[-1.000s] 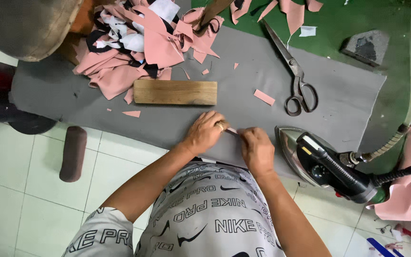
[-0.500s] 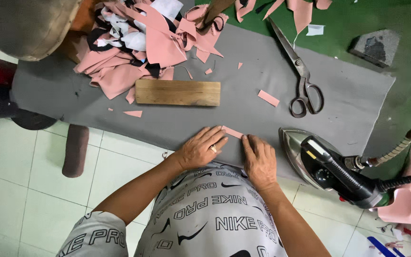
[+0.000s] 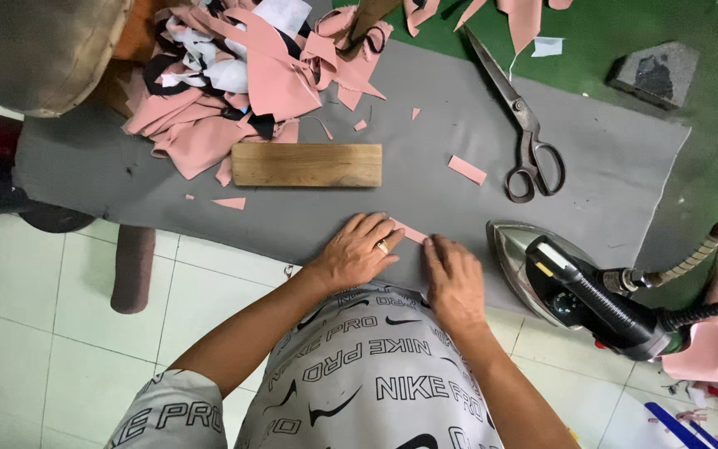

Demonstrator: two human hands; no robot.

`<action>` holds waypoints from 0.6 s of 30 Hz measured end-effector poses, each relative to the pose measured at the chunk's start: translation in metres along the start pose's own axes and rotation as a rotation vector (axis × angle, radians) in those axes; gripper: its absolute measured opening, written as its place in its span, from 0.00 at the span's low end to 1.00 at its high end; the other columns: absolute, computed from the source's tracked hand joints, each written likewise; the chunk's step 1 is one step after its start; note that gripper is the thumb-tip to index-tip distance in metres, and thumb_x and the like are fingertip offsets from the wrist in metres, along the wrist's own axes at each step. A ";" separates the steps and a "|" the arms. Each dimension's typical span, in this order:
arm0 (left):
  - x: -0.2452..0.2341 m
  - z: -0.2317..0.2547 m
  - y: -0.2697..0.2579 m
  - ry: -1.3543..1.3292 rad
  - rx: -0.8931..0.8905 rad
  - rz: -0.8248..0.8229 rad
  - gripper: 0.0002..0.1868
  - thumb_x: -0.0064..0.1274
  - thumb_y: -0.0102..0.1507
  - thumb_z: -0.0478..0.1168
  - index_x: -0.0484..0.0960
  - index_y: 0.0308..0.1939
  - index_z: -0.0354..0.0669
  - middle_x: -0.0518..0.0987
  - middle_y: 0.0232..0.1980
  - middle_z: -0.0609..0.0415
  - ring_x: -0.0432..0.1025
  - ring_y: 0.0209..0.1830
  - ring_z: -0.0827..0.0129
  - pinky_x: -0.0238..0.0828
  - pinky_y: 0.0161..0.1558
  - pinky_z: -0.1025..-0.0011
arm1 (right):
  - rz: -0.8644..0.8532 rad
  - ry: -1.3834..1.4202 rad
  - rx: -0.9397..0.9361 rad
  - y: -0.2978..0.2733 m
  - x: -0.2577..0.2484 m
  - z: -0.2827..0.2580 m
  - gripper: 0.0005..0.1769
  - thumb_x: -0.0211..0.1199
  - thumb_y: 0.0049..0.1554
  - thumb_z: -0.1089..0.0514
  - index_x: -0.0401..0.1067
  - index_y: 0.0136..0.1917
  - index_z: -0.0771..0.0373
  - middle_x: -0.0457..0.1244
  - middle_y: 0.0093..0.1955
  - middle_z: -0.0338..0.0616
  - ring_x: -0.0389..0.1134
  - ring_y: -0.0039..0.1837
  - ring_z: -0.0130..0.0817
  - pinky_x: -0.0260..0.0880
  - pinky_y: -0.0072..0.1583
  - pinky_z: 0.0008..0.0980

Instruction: The person cuts small rectangular pieces from a larger pink fabric using scissors, then irons the cut pieces on a gray work surface. The person handles the fabric and tools directly, folding and pressing the pieces with an iron.

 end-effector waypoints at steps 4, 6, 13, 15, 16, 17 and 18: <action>-0.001 -0.004 0.010 -0.040 -0.009 0.017 0.12 0.44 0.71 0.41 0.80 0.51 0.41 0.74 0.48 0.49 0.72 0.52 0.52 0.69 0.52 0.55 | 0.190 -0.057 0.027 -0.002 -0.085 0.060 0.21 0.61 0.57 0.63 0.77 0.64 0.59 0.64 0.64 0.58 0.66 0.65 0.56 0.66 0.60 0.47; -0.011 -0.006 0.021 -0.069 -0.097 -0.164 0.12 0.42 0.63 0.32 0.79 0.45 0.45 0.75 0.47 0.56 0.65 0.47 0.57 0.65 0.47 0.60 | 0.172 -0.223 0.147 0.008 -0.154 0.096 0.23 0.75 0.64 0.44 0.78 0.65 0.59 0.69 0.63 0.56 0.70 0.57 0.50 0.68 0.55 0.47; 0.028 -0.035 0.026 -0.176 -0.164 -0.351 0.14 0.46 0.65 0.35 0.87 0.47 0.54 0.75 0.46 0.59 0.66 0.50 0.57 0.64 0.44 0.56 | -0.931 0.366 0.885 0.019 -0.148 0.137 0.22 0.61 0.59 0.38 0.74 0.52 0.59 0.70 0.35 0.48 0.66 0.37 0.37 0.68 0.39 0.37; 0.034 -0.040 0.028 -0.201 -0.237 -0.471 0.19 0.45 0.65 0.32 0.88 0.50 0.58 0.74 0.48 0.62 0.64 0.55 0.60 0.65 0.54 0.55 | -0.934 0.348 0.856 0.022 -0.146 0.132 0.24 0.61 0.58 0.38 0.74 0.57 0.57 0.72 0.39 0.49 0.69 0.39 0.37 0.68 0.43 0.37; 0.028 -0.040 0.032 -0.200 -0.238 -0.468 0.19 0.45 0.65 0.32 0.88 0.50 0.58 0.74 0.48 0.62 0.64 0.55 0.60 0.65 0.54 0.55 | -0.932 0.347 0.854 0.027 -0.143 0.118 0.24 0.61 0.58 0.38 0.74 0.57 0.57 0.72 0.39 0.49 0.69 0.39 0.37 0.68 0.43 0.37; 0.025 -0.040 0.036 -0.183 -0.242 -0.536 0.24 0.43 0.63 0.30 0.85 0.56 0.61 0.74 0.48 0.61 0.65 0.55 0.60 0.65 0.53 0.57 | -0.983 0.282 0.857 0.030 -0.141 0.105 0.30 0.59 0.56 0.33 0.71 0.61 0.54 0.73 0.43 0.53 0.73 0.39 0.44 0.72 0.44 0.42; 0.022 -0.040 0.039 -0.166 -0.246 -0.604 0.30 0.42 0.62 0.27 0.82 0.62 0.63 0.75 0.48 0.61 0.65 0.54 0.60 0.66 0.51 0.58 | -1.033 0.217 0.859 0.033 -0.138 0.092 0.35 0.57 0.54 0.27 0.68 0.64 0.51 0.73 0.47 0.57 0.77 0.38 0.51 0.77 0.44 0.47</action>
Point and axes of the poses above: each hand's wrist, its own y-axis towards the middle knuckle, its own x-axis out of the palm, z = x × y, the point moved 4 cm from there along y, towards the middle knuckle
